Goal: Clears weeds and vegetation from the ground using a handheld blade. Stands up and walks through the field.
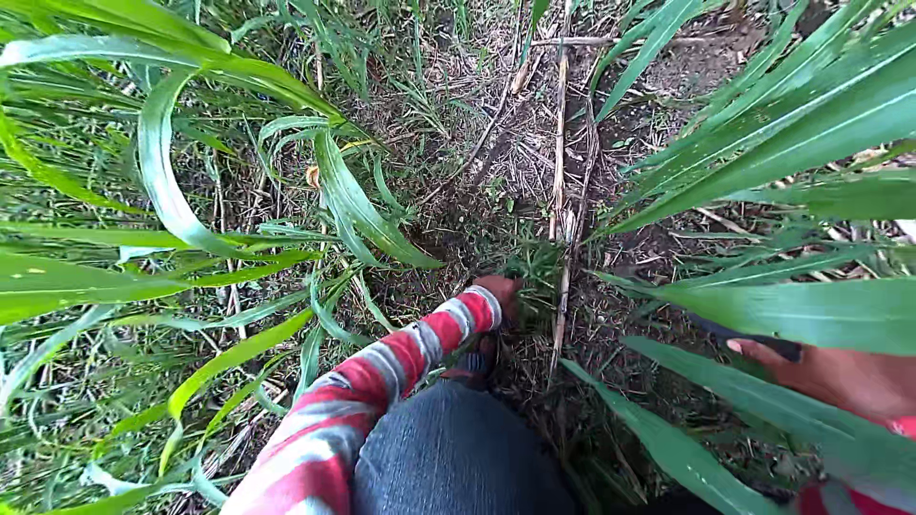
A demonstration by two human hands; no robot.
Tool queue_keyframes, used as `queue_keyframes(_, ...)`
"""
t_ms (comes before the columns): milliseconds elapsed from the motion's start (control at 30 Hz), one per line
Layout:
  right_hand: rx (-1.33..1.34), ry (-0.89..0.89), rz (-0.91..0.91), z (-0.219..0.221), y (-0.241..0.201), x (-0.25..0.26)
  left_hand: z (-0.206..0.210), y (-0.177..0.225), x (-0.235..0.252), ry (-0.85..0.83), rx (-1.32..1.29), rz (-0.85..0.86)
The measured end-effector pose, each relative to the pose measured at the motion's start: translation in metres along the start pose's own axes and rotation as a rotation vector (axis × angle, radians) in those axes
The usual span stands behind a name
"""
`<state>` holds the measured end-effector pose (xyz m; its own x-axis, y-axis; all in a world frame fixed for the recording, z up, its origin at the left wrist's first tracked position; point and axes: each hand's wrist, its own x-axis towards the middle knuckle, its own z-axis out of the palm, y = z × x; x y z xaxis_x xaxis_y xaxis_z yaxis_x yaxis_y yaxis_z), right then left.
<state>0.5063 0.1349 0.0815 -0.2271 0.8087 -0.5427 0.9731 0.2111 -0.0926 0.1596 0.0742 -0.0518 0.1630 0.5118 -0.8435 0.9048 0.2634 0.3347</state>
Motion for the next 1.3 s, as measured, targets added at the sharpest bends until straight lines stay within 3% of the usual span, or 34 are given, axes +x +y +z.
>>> queue_keyframes(67,-0.019,0.045,-0.005,0.005,0.003,-0.001,-0.011,-0.025,0.017,0.202,0.016,-0.110)
queue_keyframes(200,-0.041,-0.016,0.085,-0.001,-0.005,-0.009,-0.049,-0.117,0.060,0.611,0.037,-0.466)
queue_keyframes(267,-0.045,0.069,0.058,0.011,0.000,-0.009,-0.066,-0.144,0.058,0.618,-0.044,-0.667)
queue_keyframes(333,-0.063,0.146,0.038,0.024,0.005,-0.005,-0.072,-0.156,0.049,0.532,-0.170,-0.745)
queue_keyframes(467,-0.069,0.022,0.077,0.003,-0.015,-0.007,-0.061,-0.167,0.045,0.491,-0.333,-0.708)
queue_keyframes(567,-0.065,0.081,0.036,0.001,-0.018,-0.010,-0.058,-0.166,0.041,0.526,-0.412,-0.649)
queue_keyframes(667,-0.014,0.164,-0.025,0.013,-0.005,-0.004,-0.038,-0.112,0.022,0.405,-0.348,-0.441)
queue_keyframes(800,0.103,0.208,-0.072,0.027,0.015,0.011,0.039,-0.009,0.008,-0.022,-0.013,0.035)
queue_keyframes(867,0.188,0.212,-0.104,0.040,0.032,0.021,0.050,0.018,-0.002,-0.074,0.093,0.153)
queue_keyframes(967,0.337,0.090,-0.203,0.039,0.045,0.026,0.032,-0.002,0.008,0.143,-0.007,-0.040)
queue_keyframes(1067,0.198,0.187,-0.217,0.036,0.033,0.012,0.006,-0.057,0.033,0.478,-0.097,-0.308)
queue_keyframes(1167,-0.016,0.062,-0.010,0.025,0.025,0.008,-0.023,-0.091,0.044,0.433,-0.186,-0.547)
queue_keyframes(1233,-0.071,-0.096,0.108,-0.002,0.001,0.003,-0.032,-0.096,0.048,0.364,-0.322,-0.570)
queue_keyframes(1300,-0.080,-0.089,0.129,-0.011,-0.013,-0.001,-0.030,-0.094,0.053,0.335,-0.461,-0.561)
